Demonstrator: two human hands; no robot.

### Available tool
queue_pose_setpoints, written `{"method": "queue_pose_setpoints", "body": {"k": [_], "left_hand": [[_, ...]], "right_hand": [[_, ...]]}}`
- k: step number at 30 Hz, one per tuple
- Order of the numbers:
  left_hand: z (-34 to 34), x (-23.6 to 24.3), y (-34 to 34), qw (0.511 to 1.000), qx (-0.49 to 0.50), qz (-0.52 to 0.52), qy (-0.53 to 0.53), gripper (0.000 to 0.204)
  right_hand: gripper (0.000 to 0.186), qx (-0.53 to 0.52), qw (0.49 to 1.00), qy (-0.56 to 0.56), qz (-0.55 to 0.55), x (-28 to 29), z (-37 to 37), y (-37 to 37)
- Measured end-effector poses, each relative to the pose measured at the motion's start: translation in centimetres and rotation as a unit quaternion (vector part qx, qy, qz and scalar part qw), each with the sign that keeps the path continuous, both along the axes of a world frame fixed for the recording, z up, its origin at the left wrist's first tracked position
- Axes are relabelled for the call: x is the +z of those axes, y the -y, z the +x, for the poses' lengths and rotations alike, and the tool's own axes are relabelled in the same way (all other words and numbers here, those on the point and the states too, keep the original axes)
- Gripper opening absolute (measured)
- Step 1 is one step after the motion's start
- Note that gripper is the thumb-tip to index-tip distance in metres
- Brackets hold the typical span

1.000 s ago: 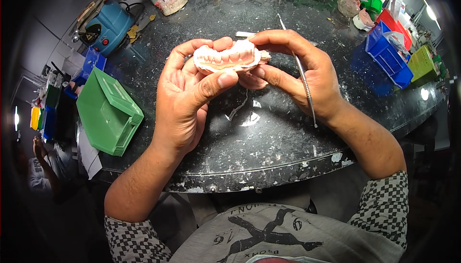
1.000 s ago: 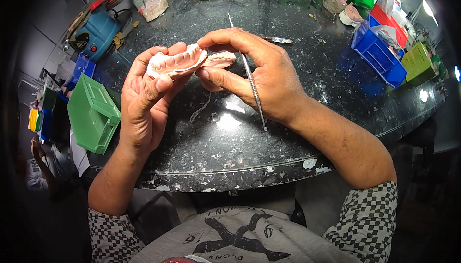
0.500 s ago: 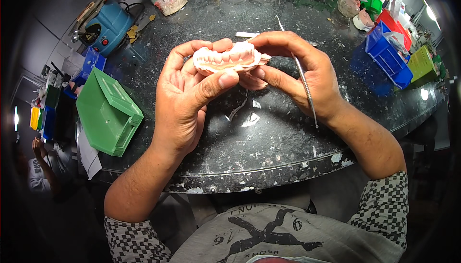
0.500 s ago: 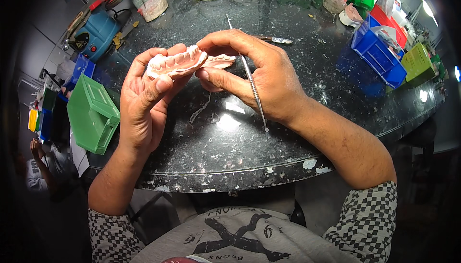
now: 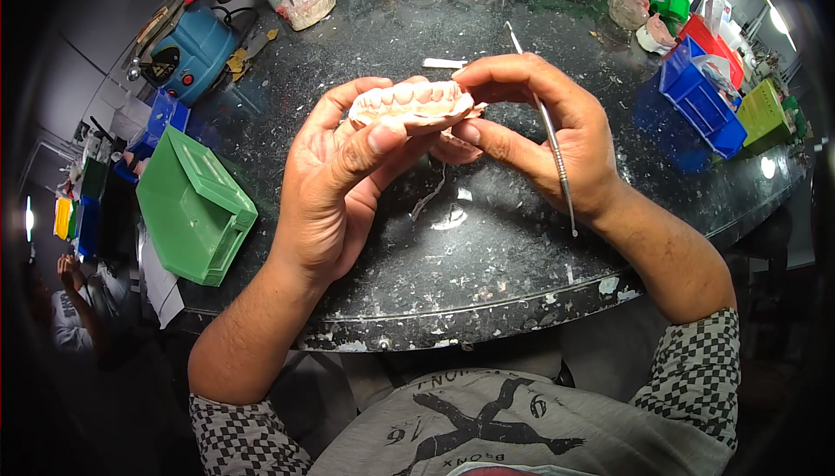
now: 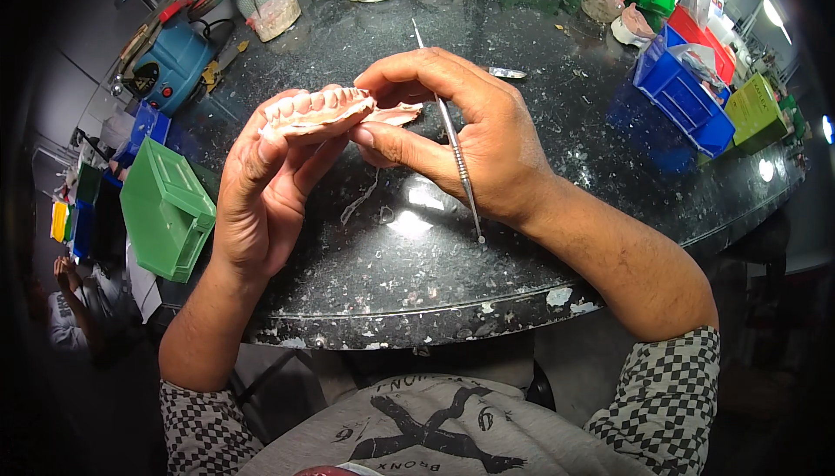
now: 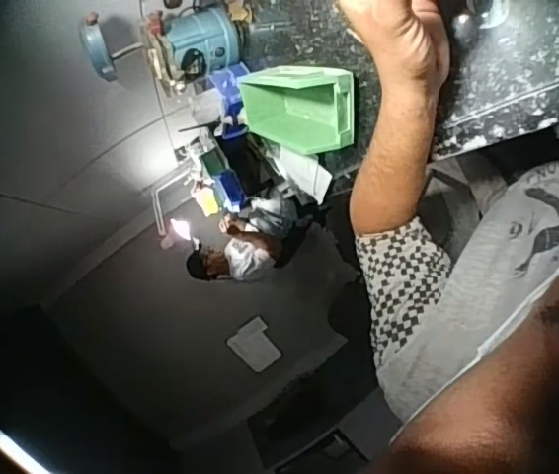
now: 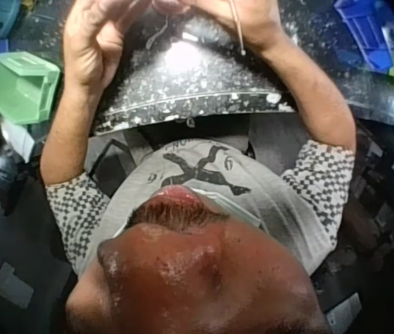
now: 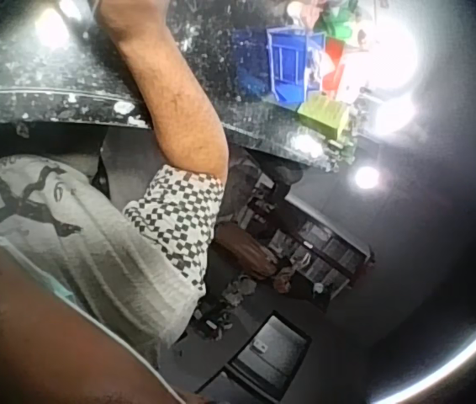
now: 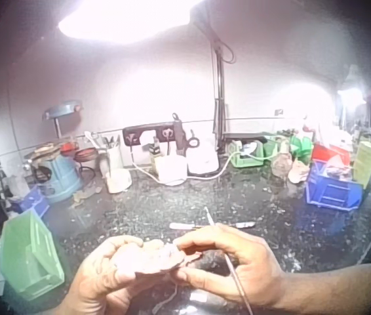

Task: The person uses a metal carving tool to scrape and refine the surfaces of a pink dental cast held in one hand, working along the gum lines and between the teeth. They turn the model over to access different areas and also manipulate a second smaller cast piece.

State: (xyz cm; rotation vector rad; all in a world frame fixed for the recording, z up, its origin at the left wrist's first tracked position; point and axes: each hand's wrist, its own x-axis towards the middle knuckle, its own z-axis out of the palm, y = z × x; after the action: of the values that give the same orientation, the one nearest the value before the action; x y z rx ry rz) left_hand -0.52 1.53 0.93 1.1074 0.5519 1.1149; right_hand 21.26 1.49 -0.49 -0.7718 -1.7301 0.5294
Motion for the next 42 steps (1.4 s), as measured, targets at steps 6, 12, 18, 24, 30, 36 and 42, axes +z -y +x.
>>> {"method": "queue_pose_setpoints", "body": {"k": [6,12,18,24,30,36,42], "left_hand": [[-0.1,0.1,0.0,0.995,-0.044,-0.037,0.077,0.055],[-0.4,0.7,0.0,0.993,-0.093,-0.059,0.050,0.078],[-0.3,0.5,-0.4,0.985,-0.139,-0.063,0.076,0.083],[-0.1,0.5,-0.2,0.981,-0.151,-0.079,0.093,0.078],[-0.1,0.8,0.0,0.981,-0.172,-0.076,0.046,0.084],[0.1,1.3,0.3,0.983,-0.169,-0.071,0.027,0.089],[0.2,1.5,0.3,0.986,-0.153,-0.056,-0.028,0.098]], "right_hand": [[0.030,-0.011,0.999,0.019,0.044,0.6,0.1,0.3],[0.034,-0.006,0.996,0.009,0.084,0.9,0.0,0.3],[0.038,0.007,0.996,-0.001,0.092,1.0,0.0,0.4],[0.039,-0.005,0.991,0.012,0.135,1.2,0.4,0.5],[0.045,0.037,0.990,0.058,0.121,1.3,0.9,0.6],[0.046,0.072,0.986,0.041,0.142,1.3,1.0,0.5],[0.044,0.089,0.983,0.042,0.157,1.2,0.9,0.1]]}}
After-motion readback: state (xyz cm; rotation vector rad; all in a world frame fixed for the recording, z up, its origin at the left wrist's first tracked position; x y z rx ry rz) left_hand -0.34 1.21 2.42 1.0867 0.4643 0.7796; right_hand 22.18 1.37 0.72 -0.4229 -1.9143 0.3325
